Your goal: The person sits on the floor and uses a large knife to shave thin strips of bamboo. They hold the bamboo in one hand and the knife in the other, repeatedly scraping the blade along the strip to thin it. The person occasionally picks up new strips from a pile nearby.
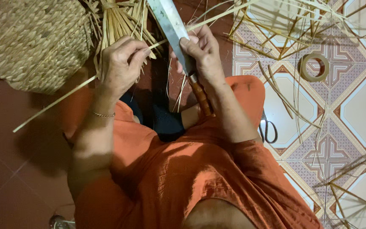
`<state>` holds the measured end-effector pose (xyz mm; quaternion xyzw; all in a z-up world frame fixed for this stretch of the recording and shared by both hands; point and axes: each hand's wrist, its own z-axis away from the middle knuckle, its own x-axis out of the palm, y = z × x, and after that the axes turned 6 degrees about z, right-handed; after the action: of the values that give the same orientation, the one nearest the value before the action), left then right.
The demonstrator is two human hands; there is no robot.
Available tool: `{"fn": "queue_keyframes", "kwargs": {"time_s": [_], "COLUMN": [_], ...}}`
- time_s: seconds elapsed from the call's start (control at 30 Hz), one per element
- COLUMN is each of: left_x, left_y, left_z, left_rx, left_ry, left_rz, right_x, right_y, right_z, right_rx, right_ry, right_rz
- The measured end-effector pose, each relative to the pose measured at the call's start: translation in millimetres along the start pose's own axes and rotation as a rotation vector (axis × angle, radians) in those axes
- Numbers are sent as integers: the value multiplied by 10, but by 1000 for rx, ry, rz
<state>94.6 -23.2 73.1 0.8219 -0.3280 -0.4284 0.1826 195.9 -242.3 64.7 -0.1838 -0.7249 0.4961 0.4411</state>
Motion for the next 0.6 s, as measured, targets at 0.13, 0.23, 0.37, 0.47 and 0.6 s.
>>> {"fn": "queue_keyframes", "kwargs": {"time_s": [0.13,0.23,0.37,0.47,0.6], "left_x": [-117,-164,-234,-268,-284], "left_y": [10,17,6,-5,-18], "left_z": [-39,-15,25,47,68], "left_rx": [-8,-54,-106,-131,-153], "left_ry": [-40,-51,-77,-79,-90], "left_rz": [182,170,218,281,285], "right_x": [-101,-185,-283,-323,-381], "right_y": [-25,-48,-119,-147,-156], "right_z": [-46,-63,-48,-47,-35], "right_rx": [29,23,16,-6,-9], "right_ry": [-48,-18,-1,7,28], "right_rz": [14,16,19,25,78]}}
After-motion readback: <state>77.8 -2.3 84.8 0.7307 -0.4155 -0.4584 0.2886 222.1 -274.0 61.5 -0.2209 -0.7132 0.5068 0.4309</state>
